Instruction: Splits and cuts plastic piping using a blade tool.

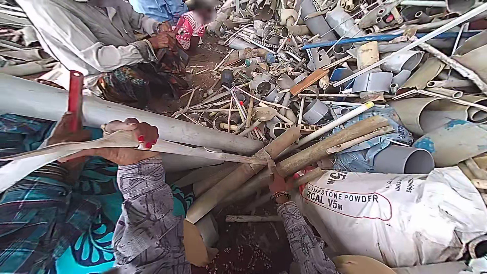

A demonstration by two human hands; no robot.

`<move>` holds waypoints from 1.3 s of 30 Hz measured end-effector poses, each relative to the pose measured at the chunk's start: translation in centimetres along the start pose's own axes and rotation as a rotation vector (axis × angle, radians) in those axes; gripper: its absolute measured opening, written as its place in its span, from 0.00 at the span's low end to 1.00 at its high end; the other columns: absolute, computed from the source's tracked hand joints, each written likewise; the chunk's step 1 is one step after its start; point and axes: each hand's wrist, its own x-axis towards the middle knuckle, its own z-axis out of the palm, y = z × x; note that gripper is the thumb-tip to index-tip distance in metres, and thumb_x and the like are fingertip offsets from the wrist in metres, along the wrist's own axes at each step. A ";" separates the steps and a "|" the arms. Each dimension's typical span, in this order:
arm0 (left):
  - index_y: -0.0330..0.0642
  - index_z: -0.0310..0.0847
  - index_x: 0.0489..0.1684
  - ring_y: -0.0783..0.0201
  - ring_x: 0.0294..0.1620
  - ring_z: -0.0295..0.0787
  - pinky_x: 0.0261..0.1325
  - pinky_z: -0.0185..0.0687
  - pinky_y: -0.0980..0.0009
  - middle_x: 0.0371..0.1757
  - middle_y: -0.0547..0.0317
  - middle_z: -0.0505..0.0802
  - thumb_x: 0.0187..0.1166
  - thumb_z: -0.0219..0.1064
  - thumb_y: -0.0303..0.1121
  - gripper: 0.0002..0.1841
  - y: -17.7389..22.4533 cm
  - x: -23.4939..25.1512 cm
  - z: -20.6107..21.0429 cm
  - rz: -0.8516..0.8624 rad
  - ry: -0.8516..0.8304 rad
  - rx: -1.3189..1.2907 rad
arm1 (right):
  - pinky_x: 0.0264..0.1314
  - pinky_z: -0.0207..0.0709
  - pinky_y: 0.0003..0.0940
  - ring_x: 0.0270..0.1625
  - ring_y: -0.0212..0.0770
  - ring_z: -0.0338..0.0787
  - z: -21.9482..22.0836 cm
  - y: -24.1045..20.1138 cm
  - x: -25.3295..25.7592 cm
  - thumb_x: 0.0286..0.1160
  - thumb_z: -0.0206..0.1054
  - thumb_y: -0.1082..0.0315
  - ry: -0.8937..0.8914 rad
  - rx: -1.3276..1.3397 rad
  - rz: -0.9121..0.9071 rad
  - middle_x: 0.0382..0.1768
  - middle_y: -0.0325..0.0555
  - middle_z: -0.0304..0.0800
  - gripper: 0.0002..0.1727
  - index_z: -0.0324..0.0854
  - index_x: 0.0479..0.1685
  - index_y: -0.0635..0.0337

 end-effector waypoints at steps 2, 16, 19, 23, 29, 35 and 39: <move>0.57 0.82 0.28 0.78 0.18 0.78 0.23 0.74 0.79 0.18 0.74 0.85 0.66 0.53 0.78 0.33 -0.3 0.1 1.5 0.041 0.113 0.004 | 0.74 0.73 0.59 0.67 0.67 0.88 0.7 -4.8 -4.1 0.94 0.48 0.67 -0.023 0.046 -0.217 0.64 0.70 0.88 0.28 0.60 0.91 0.60; 0.56 0.86 0.33 0.79 0.23 0.81 0.28 0.77 0.80 0.23 0.76 0.86 0.65 0.63 0.73 0.29 -0.5 -0.1 0.8 0.077 -0.098 -0.059 | 0.70 0.75 0.60 0.62 0.67 0.90 0.5 -5.5 -4.5 0.93 0.49 0.68 0.009 0.063 -0.283 0.60 0.70 0.89 0.27 0.62 0.90 0.60; 0.59 0.87 0.36 0.80 0.25 0.82 0.31 0.79 0.80 0.26 0.78 0.88 0.65 0.62 0.73 0.28 0.1 -0.2 0.3 0.052 -0.121 0.011 | 0.59 0.80 0.63 0.49 0.70 0.93 2.4 -8.2 -7.9 0.88 0.53 0.73 0.107 0.166 -0.496 0.48 0.71 0.93 0.26 0.69 0.85 0.67; 0.57 0.87 0.30 0.80 0.20 0.80 0.24 0.75 0.81 0.21 0.77 0.87 0.64 0.63 0.74 0.29 -0.2 0.0 1.9 0.083 0.031 -0.017 | 0.70 0.75 0.61 0.62 0.69 0.89 2.6 -2.5 -2.1 0.94 0.49 0.68 0.058 0.096 -0.124 0.59 0.72 0.89 0.29 0.56 0.92 0.60; 0.57 0.89 0.34 0.79 0.22 0.81 0.26 0.76 0.81 0.23 0.76 0.88 0.62 0.62 0.76 0.32 -0.7 0.1 1.9 0.090 -0.006 -0.021 | 0.58 0.80 0.63 0.47 0.71 0.93 4.6 -5.6 -6.0 0.88 0.55 0.73 0.202 0.249 -0.382 0.48 0.74 0.92 0.27 0.66 0.84 0.72; 0.62 0.89 0.30 0.81 0.21 0.81 0.25 0.76 0.82 0.22 0.78 0.88 0.57 0.64 0.78 0.30 0.1 -0.2 2.0 0.018 0.080 0.035 | 0.61 0.78 0.63 0.52 0.70 0.92 7.0 -4.6 -3.7 0.92 0.51 0.70 0.199 0.335 -0.134 0.52 0.73 0.90 0.30 0.53 0.92 0.65; 0.59 0.90 0.33 0.79 0.24 0.83 0.27 0.78 0.81 0.24 0.75 0.90 0.58 0.68 0.74 0.29 -0.3 -0.2 2.2 0.020 0.053 -0.043 | 0.48 0.83 0.63 0.38 0.69 0.93 8.2 -6.7 -6.3 0.83 0.57 0.76 0.366 0.411 -0.456 0.41 0.73 0.92 0.26 0.69 0.80 0.77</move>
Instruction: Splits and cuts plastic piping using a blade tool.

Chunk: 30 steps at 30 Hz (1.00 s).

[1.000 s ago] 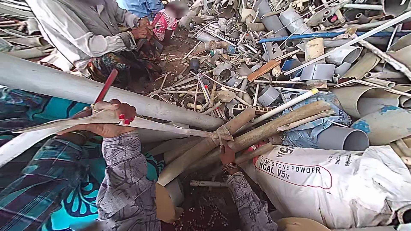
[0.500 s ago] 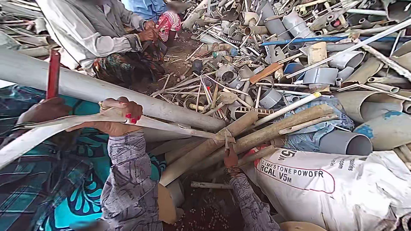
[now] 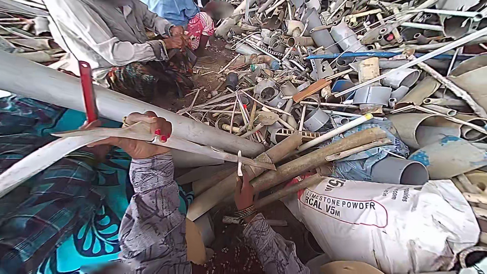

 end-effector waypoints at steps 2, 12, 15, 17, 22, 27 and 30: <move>0.58 0.89 0.34 0.79 0.24 0.84 0.28 0.79 0.81 0.25 0.76 0.90 0.57 0.67 0.75 0.30 -0.1 0.0 0.0 0.010 -0.003 0.001 | 0.49 0.82 0.64 0.39 0.70 0.93 0.7 0.9 0.2 0.83 0.57 0.76 0.037 0.014 0.012 0.43 0.75 0.92 0.26 0.69 0.80 0.77; 0.63 0.89 0.35 0.81 0.26 0.84 0.31 0.78 0.82 0.25 0.80 0.89 0.59 0.66 0.76 0.28 0.6 0.0 -0.3 -0.024 -0.027 0.088 | 0.52 0.82 0.63 0.43 0.72 0.93 1.9 1.9 0.0 0.87 0.56 0.74 0.076 -0.014 0.154 0.47 0.76 0.91 0.28 0.63 0.84 0.76; 0.62 0.91 0.37 0.80 0.27 0.85 0.32 0.80 0.81 0.28 0.78 0.91 0.61 0.64 0.76 0.29 0.5 0.0 -0.5 -0.030 -0.059 0.029 | 0.65 0.76 0.63 0.57 0.73 0.90 -0.2 4.1 1.8 0.93 0.51 0.69 -0.012 -0.111 0.429 0.57 0.76 0.88 0.30 0.52 0.91 0.67; 0.59 0.90 0.34 0.78 0.26 0.84 0.30 0.80 0.79 0.28 0.75 0.90 0.57 0.69 0.74 0.29 -0.2 -0.1 -0.3 -0.026 -0.013 -0.062 | 0.63 0.77 0.63 0.54 0.73 0.91 -0.9 2.3 1.4 0.92 0.53 0.70 -0.038 -0.114 0.333 0.54 0.76 0.89 0.30 0.55 0.90 0.69; 0.63 0.92 0.37 0.80 0.29 0.86 0.32 0.81 0.81 0.30 0.78 0.93 0.63 0.70 0.68 0.23 0.2 0.1 0.5 0.021 -0.104 -0.005 | 0.40 0.83 0.60 0.32 0.66 0.93 -0.1 -2.4 -0.3 0.78 0.60 0.78 0.015 0.063 -0.180 0.38 0.72 0.93 0.26 0.73 0.76 0.79; 0.58 0.91 0.45 0.72 0.42 0.93 0.49 0.89 0.72 0.39 0.72 0.96 0.83 0.49 0.66 0.28 1.9 -0.5 1.0 -0.138 0.205 0.245 | 0.75 0.72 0.60 0.68 0.69 0.86 -5.0 5.4 4.7 0.94 0.50 0.66 -0.223 -0.287 0.460 0.66 0.75 0.84 0.31 0.50 0.93 0.63; 0.54 0.82 0.34 0.72 0.30 0.90 0.35 0.87 0.74 0.29 0.69 0.93 0.90 0.15 0.55 0.40 0.7 0.1 2.7 -0.032 0.382 0.333 | 0.80 0.68 0.57 0.77 0.65 0.80 -7.8 6.2 6.8 0.93 0.50 0.67 -0.322 -0.364 0.531 0.77 0.72 0.76 0.32 0.48 0.94 0.62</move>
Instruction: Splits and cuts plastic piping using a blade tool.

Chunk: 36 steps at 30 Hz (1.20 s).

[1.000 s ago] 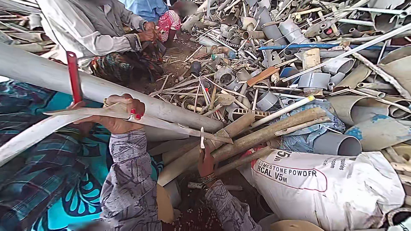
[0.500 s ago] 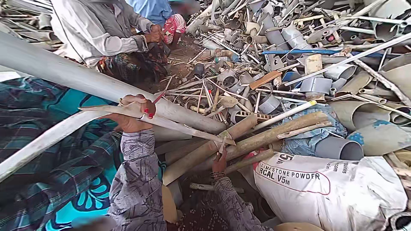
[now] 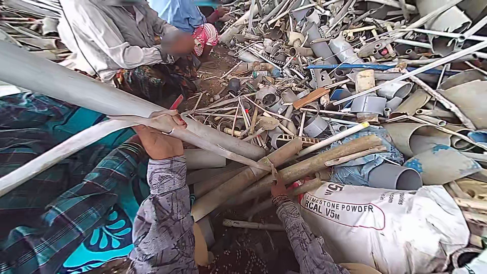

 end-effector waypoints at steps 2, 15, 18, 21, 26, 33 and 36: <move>0.55 0.85 0.27 0.74 0.25 0.89 0.31 0.86 0.74 0.23 0.70 0.92 0.87 0.11 0.59 0.46 -0.7 0.0 0.0 0.052 -0.056 -0.113 | 0.81 0.67 0.57 0.77 0.65 0.79 -1.3 -2.8 -2.2 0.93 0.51 0.67 -0.029 -0.052 -0.136 0.77 0.71 0.76 0.30 0.53 0.92 0.62; 0.52 0.74 0.09 0.72 0.09 0.73 0.18 0.72 0.73 0.06 0.68 0.76 0.88 0.20 0.61 0.43 -0.8 0.5 -1.3 -0.046 -0.168 -0.412 | 0.75 0.72 0.59 0.68 0.69 0.86 1.3 -3.9 -3.1 0.93 0.51 0.67 0.093 0.134 -0.166 0.67 0.74 0.84 0.29 0.55 0.91 0.65; 0.51 0.72 0.06 0.72 0.10 0.75 0.21 0.75 0.73 0.06 0.68 0.77 0.86 0.12 0.62 0.47 -1.3 0.5 -1.5 -0.013 -0.235 -0.391 | 0.69 0.76 0.59 0.59 0.68 0.90 2.1 -8.0 -7.6 0.89 0.54 0.72 0.117 0.242 -0.431 0.61 0.75 0.87 0.28 0.62 0.87 0.69; 0.52 0.82 0.18 0.73 0.12 0.79 0.18 0.75 0.75 0.11 0.68 0.83 0.90 0.25 0.60 0.41 -1.3 0.2 -2.2 -0.018 -0.291 -0.477 | 0.63 0.78 0.61 0.54 0.68 0.92 3.1 -6.7 -6.5 0.90 0.53 0.71 0.144 0.192 -0.404 0.53 0.73 0.91 0.28 0.62 0.88 0.67; 0.56 0.78 0.16 0.75 0.12 0.78 0.24 0.79 0.75 0.09 0.73 0.80 0.91 0.25 0.59 0.38 -0.9 -0.1 -1.7 -0.015 -0.252 -0.394 | 0.72 0.73 0.60 0.66 0.69 0.87 2.5 -4.4 -3.5 0.95 0.49 0.66 0.102 0.151 -0.099 0.65 0.73 0.85 0.30 0.52 0.93 0.59; 0.51 0.83 0.16 0.73 0.13 0.81 0.22 0.78 0.74 0.09 0.69 0.82 0.91 0.34 0.56 0.37 -0.3 -0.6 -1.5 -0.035 -0.340 -0.488 | 0.56 0.80 0.61 0.45 0.68 0.92 4.7 -7.6 -7.8 0.89 0.55 0.72 0.206 0.334 -0.433 0.47 0.75 0.91 0.29 0.59 0.88 0.72; 0.48 0.88 0.18 0.72 0.18 0.86 0.26 0.80 0.74 0.14 0.66 0.87 0.89 0.40 0.59 0.37 -1.4 -0.4 -3.1 -0.051 -0.496 -0.561 | 0.70 0.74 0.62 0.64 0.71 0.87 3.6 -3.3 -3.7 0.92 0.53 0.69 0.150 0.263 -0.184 0.65 0.77 0.84 0.31 0.53 0.92 0.66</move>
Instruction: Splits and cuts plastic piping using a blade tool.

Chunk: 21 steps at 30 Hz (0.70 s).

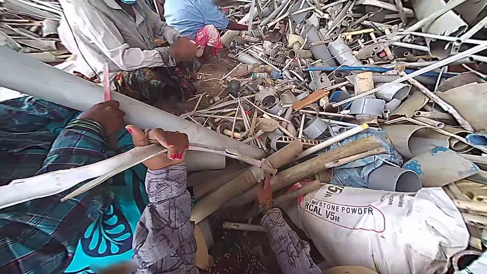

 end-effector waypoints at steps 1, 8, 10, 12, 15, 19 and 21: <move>0.48 0.87 0.20 0.71 0.20 0.87 0.28 0.81 0.73 0.16 0.65 0.88 0.89 0.40 0.60 0.37 -0.3 -0.5 -0.7 -0.012 -0.047 -0.037 | 0.73 0.72 0.60 0.68 0.69 0.85 -0.7 1.4 1.0 0.93 0.52 0.68 -0.017 0.007 0.081 0.71 0.76 0.79 0.31 0.51 0.92 0.64; 0.47 0.89 0.25 0.71 0.25 0.88 0.43 0.85 0.72 0.17 0.69 0.88 0.88 0.43 0.59 0.34 -0.5 0.3 0.0 -0.089 -0.264 -0.121 | 0.51 0.80 0.57 0.40 0.62 0.91 -1.7 -7.4 -5.0 0.86 0.56 0.74 -0.072 0.124 -0.453 0.47 0.74 0.91 0.28 0.64 0.85 0.73; 0.48 0.87 0.18 0.72 0.22 0.87 0.38 0.85 0.73 0.14 0.69 0.85 0.89 0.43 0.58 0.34 0.1 0.2 0.7 -0.070 -0.191 -0.041 | 0.48 0.81 0.59 0.37 0.65 0.92 -0.4 -7.5 -5.7 0.84 0.57 0.75 -0.023 0.139 -0.497 0.44 0.74 0.92 0.28 0.66 0.83 0.75; 0.48 0.87 0.18 0.73 0.20 0.86 0.30 0.81 0.75 0.14 0.68 0.86 0.90 0.42 0.57 0.35 0.2 -0.1 0.5 -0.044 -0.145 -0.029 | 0.55 0.80 0.62 0.45 0.69 0.92 0.1 -5.7 -4.2 0.88 0.54 0.73 -0.018 0.071 -0.320 0.49 0.75 0.91 0.29 0.60 0.88 0.70; 0.47 0.89 0.22 0.73 0.24 0.88 0.34 0.81 0.75 0.17 0.68 0.89 0.90 0.41 0.55 0.34 0.4 0.0 0.0 -0.032 -0.219 -0.003 | 0.62 0.78 0.60 0.51 0.69 0.92 -0.8 -3.7 -3.6 0.93 0.50 0.69 -0.061 -0.053 -0.139 0.52 0.73 0.90 0.30 0.53 0.92 0.65; 0.47 0.89 0.23 0.72 0.20 0.87 0.29 0.82 0.74 0.15 0.66 0.88 0.89 0.43 0.57 0.34 0.1 -0.2 -0.5 -0.067 -0.178 -0.067 | 0.42 0.83 0.63 0.32 0.68 0.93 -0.1 -1.8 -5.3 0.83 0.58 0.75 0.091 -0.010 -0.471 0.34 0.71 0.92 0.26 0.72 0.79 0.76; 0.46 0.90 0.28 0.72 0.20 0.87 0.27 0.83 0.74 0.16 0.67 0.88 0.88 0.48 0.55 0.29 0.1 0.1 -0.4 -0.078 -0.182 -0.123 | 0.48 0.81 0.63 0.36 0.67 0.92 -0.9 -0.6 -3.6 0.87 0.56 0.73 0.036 -0.009 -0.383 0.37 0.71 0.92 0.26 0.68 0.83 0.72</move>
